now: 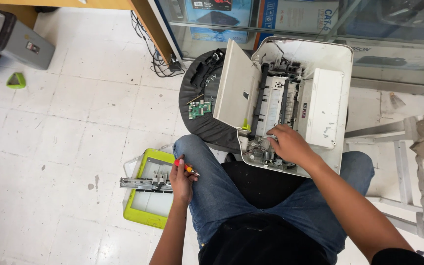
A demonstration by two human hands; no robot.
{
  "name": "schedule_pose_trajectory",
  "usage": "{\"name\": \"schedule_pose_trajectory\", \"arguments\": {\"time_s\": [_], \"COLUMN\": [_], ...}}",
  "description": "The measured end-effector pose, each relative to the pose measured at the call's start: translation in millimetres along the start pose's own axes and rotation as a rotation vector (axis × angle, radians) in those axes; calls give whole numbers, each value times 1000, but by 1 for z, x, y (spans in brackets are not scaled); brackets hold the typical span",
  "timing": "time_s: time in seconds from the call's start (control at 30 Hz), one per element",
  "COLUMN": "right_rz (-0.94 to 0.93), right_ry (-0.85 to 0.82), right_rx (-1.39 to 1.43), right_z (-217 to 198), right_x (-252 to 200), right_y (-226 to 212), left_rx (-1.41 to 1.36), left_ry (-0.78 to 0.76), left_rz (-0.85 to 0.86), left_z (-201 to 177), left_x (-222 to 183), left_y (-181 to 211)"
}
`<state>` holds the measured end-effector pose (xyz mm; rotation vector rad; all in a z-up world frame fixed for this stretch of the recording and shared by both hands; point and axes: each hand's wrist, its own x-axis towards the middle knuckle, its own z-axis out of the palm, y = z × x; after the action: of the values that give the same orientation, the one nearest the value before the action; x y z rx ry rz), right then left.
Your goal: Disassembling a printer to clean its internal components using a screwdriver and a brush.
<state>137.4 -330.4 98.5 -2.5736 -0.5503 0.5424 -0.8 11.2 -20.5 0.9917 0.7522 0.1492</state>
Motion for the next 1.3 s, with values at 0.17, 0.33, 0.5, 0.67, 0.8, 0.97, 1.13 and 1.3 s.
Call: {"name": "schedule_pose_trajectory", "arguments": {"time_s": [0.17, 0.33, 0.5, 0.67, 0.8, 0.97, 1.13, 1.3], "right_rz": [106, -5, 74, 251, 201, 133, 17, -93], "right_ry": [192, 662, 576, 271, 246, 396, 490, 301], "right_rx": [79, 66, 378, 348, 161, -9, -134, -376], "right_z": [-20, -24, -29, -1, 6, -1, -19, -34], "right_x": [-14, -2, 19, 38, 54, 97, 143, 174], "right_y": [18, 85, 62, 17, 24, 72, 106, 138], "left_rx": [13, 15, 24, 10, 19, 19, 12, 5], "left_ry": [-8, 4, 7, 12, 14, 5, 20, 26], "left_rz": [0, 0, 13, 18, 15, 6, 14, 2], "left_z": [-1, 2, 4, 2, 2, 2, 1, 8], "left_x": [2, -1, -2, 1, 0, 2, 0, -4], "left_y": [-1, 1, 2, 0, 0, 0, 1, 6]}}
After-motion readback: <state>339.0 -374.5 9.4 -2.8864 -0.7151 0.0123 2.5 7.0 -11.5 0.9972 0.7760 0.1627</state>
